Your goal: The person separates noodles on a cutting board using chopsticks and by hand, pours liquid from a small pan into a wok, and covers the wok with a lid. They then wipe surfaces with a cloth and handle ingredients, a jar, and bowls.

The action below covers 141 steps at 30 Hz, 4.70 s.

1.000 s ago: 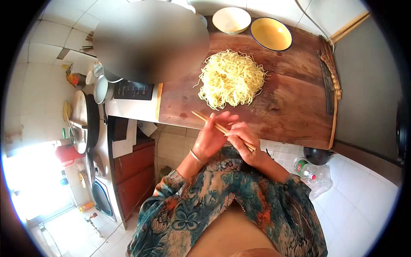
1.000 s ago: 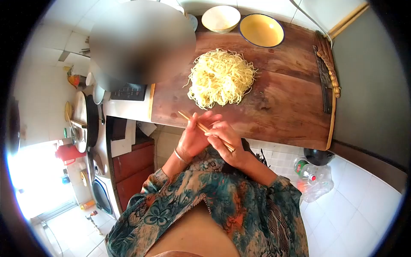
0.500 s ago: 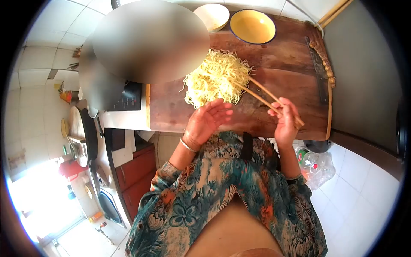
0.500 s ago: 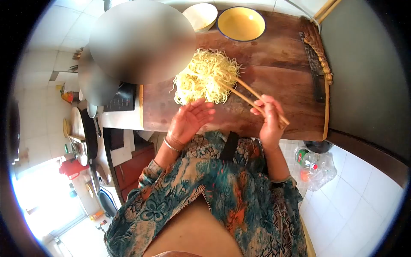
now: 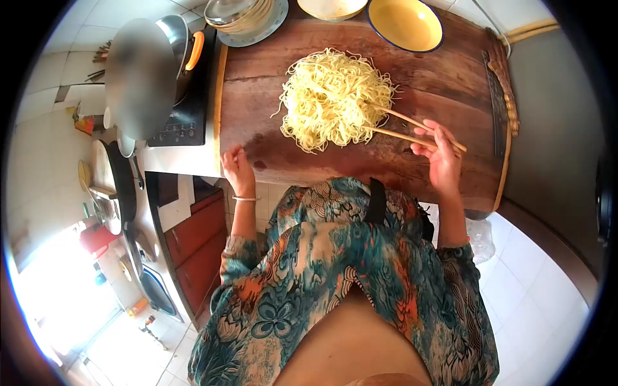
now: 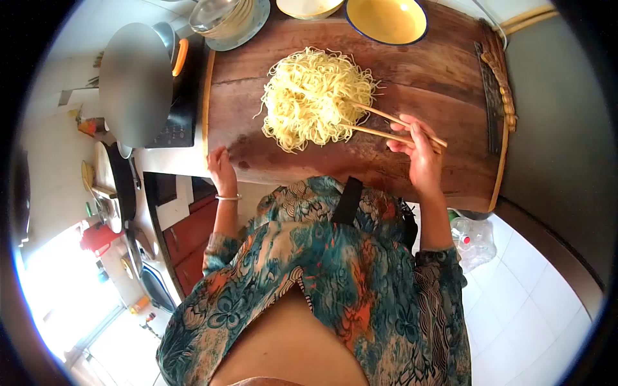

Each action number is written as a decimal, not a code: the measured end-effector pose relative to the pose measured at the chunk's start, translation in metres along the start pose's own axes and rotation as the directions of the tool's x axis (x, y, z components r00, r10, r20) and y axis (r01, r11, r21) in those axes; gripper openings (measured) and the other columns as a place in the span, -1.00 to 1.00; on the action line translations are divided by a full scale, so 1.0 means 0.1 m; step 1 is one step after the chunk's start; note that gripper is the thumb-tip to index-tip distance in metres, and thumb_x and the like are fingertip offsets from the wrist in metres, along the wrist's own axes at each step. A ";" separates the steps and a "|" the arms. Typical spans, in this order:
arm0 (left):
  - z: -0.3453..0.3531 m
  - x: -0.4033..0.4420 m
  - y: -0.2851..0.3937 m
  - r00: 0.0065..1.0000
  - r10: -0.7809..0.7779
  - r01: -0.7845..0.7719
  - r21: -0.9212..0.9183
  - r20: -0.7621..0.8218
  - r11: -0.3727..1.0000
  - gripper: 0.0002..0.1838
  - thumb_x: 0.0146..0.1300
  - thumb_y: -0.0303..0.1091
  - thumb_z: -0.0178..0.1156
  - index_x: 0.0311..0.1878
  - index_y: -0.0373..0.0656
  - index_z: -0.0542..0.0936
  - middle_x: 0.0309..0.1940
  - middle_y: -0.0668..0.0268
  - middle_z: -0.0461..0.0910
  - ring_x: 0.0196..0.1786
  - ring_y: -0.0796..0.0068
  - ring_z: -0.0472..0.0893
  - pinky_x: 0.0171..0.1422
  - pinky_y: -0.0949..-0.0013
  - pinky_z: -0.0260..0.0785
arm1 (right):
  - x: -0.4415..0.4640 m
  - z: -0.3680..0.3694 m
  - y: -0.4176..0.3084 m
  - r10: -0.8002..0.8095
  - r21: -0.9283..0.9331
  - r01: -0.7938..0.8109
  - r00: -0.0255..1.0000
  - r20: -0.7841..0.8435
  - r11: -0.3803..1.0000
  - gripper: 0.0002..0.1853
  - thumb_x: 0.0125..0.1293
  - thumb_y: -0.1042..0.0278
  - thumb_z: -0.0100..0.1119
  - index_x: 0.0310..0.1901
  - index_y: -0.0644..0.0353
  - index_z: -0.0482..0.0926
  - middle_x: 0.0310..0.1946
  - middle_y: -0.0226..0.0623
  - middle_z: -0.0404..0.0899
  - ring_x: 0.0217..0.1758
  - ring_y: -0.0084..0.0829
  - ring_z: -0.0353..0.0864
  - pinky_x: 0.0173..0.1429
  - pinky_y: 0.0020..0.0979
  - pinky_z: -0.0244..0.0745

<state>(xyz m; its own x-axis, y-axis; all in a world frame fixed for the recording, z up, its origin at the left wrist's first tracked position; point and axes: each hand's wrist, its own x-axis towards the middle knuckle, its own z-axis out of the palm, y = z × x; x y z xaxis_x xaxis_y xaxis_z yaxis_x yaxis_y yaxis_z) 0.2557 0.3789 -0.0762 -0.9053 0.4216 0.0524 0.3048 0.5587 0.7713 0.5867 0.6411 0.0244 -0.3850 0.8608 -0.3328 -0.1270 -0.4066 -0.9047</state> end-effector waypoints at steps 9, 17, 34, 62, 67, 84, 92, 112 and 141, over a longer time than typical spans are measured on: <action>0.38 0.11 0.18 0.973 0.197 -0.116 0.480 -0.121 0.869 -0.73 0.13 -0.18 0.15 -0.15 -0.10 0.52 0.02 0.27 0.38 0.13 0.11 0.28 0.20 0.06 0.10 | 0.66 0.47 0.53 0.173 0.140 -0.191 0.976 0.133 0.972 -0.65 0.35 0.15 0.00 -0.09 0.31 0.51 -0.34 -0.13 0.60 -0.42 -0.38 0.59 -0.25 -0.41 0.54; 0.36 0.10 0.21 0.968 0.221 -0.140 0.472 -0.120 0.870 -0.77 0.13 -0.23 0.15 -0.17 -0.09 0.52 0.00 0.28 0.39 0.10 0.11 0.29 0.20 0.06 0.11 | 0.70 0.53 0.50 0.136 0.298 -0.187 0.974 0.183 0.936 -0.67 0.31 0.16 0.01 -0.15 0.29 0.53 -0.39 -0.10 0.61 -0.42 -0.36 0.57 -0.24 -0.38 0.48; 0.38 0.10 0.15 0.965 0.219 -0.124 0.485 -0.144 0.866 -0.78 0.12 -0.27 0.14 -0.16 -0.06 0.52 0.01 0.30 0.40 0.11 0.11 0.30 0.19 0.08 0.13 | 0.47 0.91 -0.93 -0.413 0.485 0.201 0.825 0.385 0.851 -0.60 0.40 0.21 -0.23 -0.02 0.38 0.47 -0.25 0.02 0.61 -0.34 -0.25 0.58 -0.19 -0.28 0.48; 0.36 0.06 0.15 0.969 0.210 -0.116 0.501 -0.134 0.858 -0.78 0.13 -0.28 0.14 -0.14 -0.07 0.50 0.01 0.26 0.39 0.10 0.11 0.30 0.18 0.08 0.13 | 0.76 0.63 0.48 0.155 0.235 -0.187 0.977 0.147 0.954 -0.68 0.33 0.14 0.04 -0.19 0.28 0.56 -0.43 -0.13 0.62 -0.47 -0.36 0.59 -0.31 -0.40 0.51; 0.36 0.06 0.18 0.976 0.169 -0.080 0.500 -0.136 0.862 -0.77 0.11 -0.30 0.12 -0.14 -0.05 0.49 0.00 0.27 0.38 0.13 0.13 0.29 0.21 0.07 0.12 | 0.71 0.63 0.17 -0.024 0.440 -0.093 0.967 0.254 0.893 -0.67 0.37 0.16 -0.04 -0.14 0.27 0.55 -0.38 -0.13 0.63 -0.45 -0.32 0.57 -0.32 -0.38 0.46; 0.37 0.06 0.10 0.966 0.213 -0.112 0.506 -0.146 0.855 -0.77 0.11 -0.30 0.14 -0.14 -0.06 0.49 0.00 0.27 0.38 0.10 0.09 0.30 0.18 0.08 0.13 | 0.60 0.68 -0.46 -0.157 -0.352 0.264 0.939 0.306 0.898 -0.73 0.35 0.27 0.00 -0.10 0.30 0.55 -0.37 -0.23 0.61 -0.54 -0.57 0.58 -0.51 -0.63 0.45; 0.36 0.05 0.08 0.968 0.209 -0.115 0.499 -0.138 0.859 -0.77 0.12 -0.29 0.13 -0.14 -0.06 0.49 0.01 0.27 0.38 0.10 0.10 0.30 0.18 0.08 0.13 | 0.50 0.61 -0.55 -0.138 -0.123 0.183 0.941 0.308 0.975 -0.73 0.37 0.28 -0.06 -0.14 0.32 0.53 -0.42 -0.18 0.59 -0.55 -0.47 0.59 -0.53 -0.57 0.51; 0.34 0.02 0.09 0.973 0.184 -0.091 0.507 -0.137 0.857 -0.78 0.14 -0.30 0.13 -0.14 -0.07 0.49 0.00 0.27 0.38 0.12 0.13 0.30 0.21 0.07 0.12 | 0.61 0.78 0.13 -0.142 0.382 0.028 0.951 0.274 0.924 -0.67 0.37 0.17 -0.06 -0.15 0.29 0.54 -0.39 -0.11 0.63 -0.43 -0.35 0.59 -0.33 -0.38 0.49; 0.34 0.00 0.05 0.971 0.193 -0.097 0.501 -0.144 0.860 -0.79 0.12 -0.31 0.14 -0.16 -0.07 0.51 0.01 0.27 0.38 0.10 0.11 0.30 0.18 0.09 0.12 | 0.70 0.20 0.29 -0.174 0.113 0.181 0.982 -0.069 0.977 -0.72 0.35 0.23 0.00 -0.22 0.31 0.53 -0.47 -0.15 0.60 -0.58 -0.42 0.56 -0.52 -0.48 0.48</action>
<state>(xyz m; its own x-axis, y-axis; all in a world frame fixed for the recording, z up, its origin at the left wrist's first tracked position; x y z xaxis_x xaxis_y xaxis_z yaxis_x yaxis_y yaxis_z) 0.2669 0.4058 -0.0941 -0.8625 0.4143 0.2906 0.4979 0.7976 0.3406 0.5376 0.6834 -0.0197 -0.2930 0.9376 -0.1874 -0.2971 -0.2756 -0.9142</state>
